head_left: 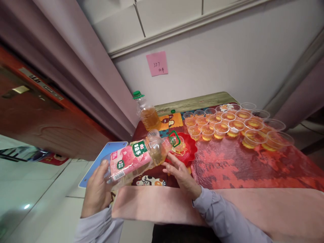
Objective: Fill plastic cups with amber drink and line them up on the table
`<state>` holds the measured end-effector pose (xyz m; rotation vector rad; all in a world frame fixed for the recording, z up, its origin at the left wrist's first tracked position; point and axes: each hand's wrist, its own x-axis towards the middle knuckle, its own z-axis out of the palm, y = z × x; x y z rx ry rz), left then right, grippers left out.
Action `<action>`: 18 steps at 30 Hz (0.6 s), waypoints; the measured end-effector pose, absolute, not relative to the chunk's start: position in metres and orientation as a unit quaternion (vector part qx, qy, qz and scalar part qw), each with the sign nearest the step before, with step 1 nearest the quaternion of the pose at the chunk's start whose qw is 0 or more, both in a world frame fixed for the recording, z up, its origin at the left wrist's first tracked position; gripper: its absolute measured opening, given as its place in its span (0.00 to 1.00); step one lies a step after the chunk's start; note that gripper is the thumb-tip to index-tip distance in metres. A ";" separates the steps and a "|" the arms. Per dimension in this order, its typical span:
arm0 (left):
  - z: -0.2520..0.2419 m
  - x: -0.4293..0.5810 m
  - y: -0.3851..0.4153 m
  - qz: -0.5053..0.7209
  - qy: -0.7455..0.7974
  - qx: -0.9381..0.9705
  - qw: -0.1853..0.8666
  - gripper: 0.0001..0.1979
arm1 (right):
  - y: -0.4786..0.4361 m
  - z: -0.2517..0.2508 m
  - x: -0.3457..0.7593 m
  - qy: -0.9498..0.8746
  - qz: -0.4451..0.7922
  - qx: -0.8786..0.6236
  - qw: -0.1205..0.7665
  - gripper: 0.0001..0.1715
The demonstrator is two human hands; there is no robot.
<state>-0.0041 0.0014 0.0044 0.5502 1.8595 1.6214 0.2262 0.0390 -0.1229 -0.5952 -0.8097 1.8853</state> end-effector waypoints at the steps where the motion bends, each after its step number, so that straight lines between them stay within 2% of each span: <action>1: 0.005 -0.004 0.002 0.611 0.701 0.209 0.303 0.25 | 0.039 -0.122 0.227 -0.333 0.774 -0.242 0.480 0.47; 10: 0.006 -0.004 0.000 0.609 0.706 0.212 0.293 0.25 | 0.039 -0.122 0.227 -0.334 0.774 -0.243 0.480 0.47; 18: 0.004 -0.006 0.000 0.607 0.702 0.219 0.300 0.30 | 0.039 -0.122 0.227 -0.336 0.777 -0.233 0.478 0.45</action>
